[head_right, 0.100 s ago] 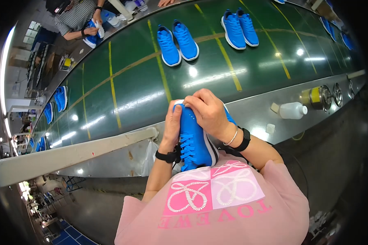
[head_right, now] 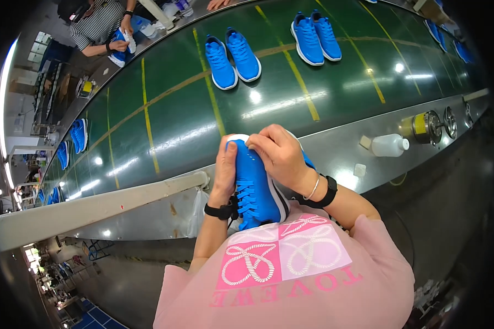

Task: Inspecting, cleaning, and treating newly manufactured blue sneakers on a factory assembly line.

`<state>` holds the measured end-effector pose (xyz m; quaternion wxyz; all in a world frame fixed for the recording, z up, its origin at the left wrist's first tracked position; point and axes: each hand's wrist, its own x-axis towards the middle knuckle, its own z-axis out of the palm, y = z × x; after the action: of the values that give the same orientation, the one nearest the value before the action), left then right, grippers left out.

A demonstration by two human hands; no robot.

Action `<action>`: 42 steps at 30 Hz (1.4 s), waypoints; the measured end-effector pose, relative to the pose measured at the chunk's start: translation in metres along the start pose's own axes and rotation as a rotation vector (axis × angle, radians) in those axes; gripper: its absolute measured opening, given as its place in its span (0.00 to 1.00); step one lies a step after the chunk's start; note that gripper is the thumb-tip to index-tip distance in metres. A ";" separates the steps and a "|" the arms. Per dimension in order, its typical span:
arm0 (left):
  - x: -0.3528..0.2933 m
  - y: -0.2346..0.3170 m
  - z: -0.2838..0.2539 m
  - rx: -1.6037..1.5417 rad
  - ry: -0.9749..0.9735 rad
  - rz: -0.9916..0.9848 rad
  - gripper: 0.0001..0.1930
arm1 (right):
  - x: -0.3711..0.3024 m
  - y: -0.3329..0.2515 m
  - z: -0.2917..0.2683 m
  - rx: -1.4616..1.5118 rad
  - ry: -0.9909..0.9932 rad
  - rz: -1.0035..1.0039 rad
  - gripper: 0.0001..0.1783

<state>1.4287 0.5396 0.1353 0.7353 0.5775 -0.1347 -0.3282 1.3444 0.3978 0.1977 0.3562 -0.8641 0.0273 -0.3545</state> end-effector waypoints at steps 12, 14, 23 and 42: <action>-0.019 0.016 0.004 0.077 -0.037 0.061 0.26 | -0.017 -0.010 -0.023 0.272 -0.018 0.272 0.08; -0.019 0.020 0.005 0.071 -0.036 0.062 0.26 | -0.016 -0.012 -0.024 0.281 -0.036 0.322 0.09; -0.008 0.019 0.009 0.084 -0.051 0.118 0.24 | 0.019 -0.016 -0.012 0.111 0.053 -0.029 0.10; -0.023 0.024 -0.005 0.096 -0.025 0.028 0.29 | -0.020 0.004 -0.009 0.109 -0.059 0.042 0.07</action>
<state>1.4220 0.5606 0.1606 0.7096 0.6059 -0.1674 -0.3183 1.3245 0.3949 0.1878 0.4105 -0.8528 0.0157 -0.3224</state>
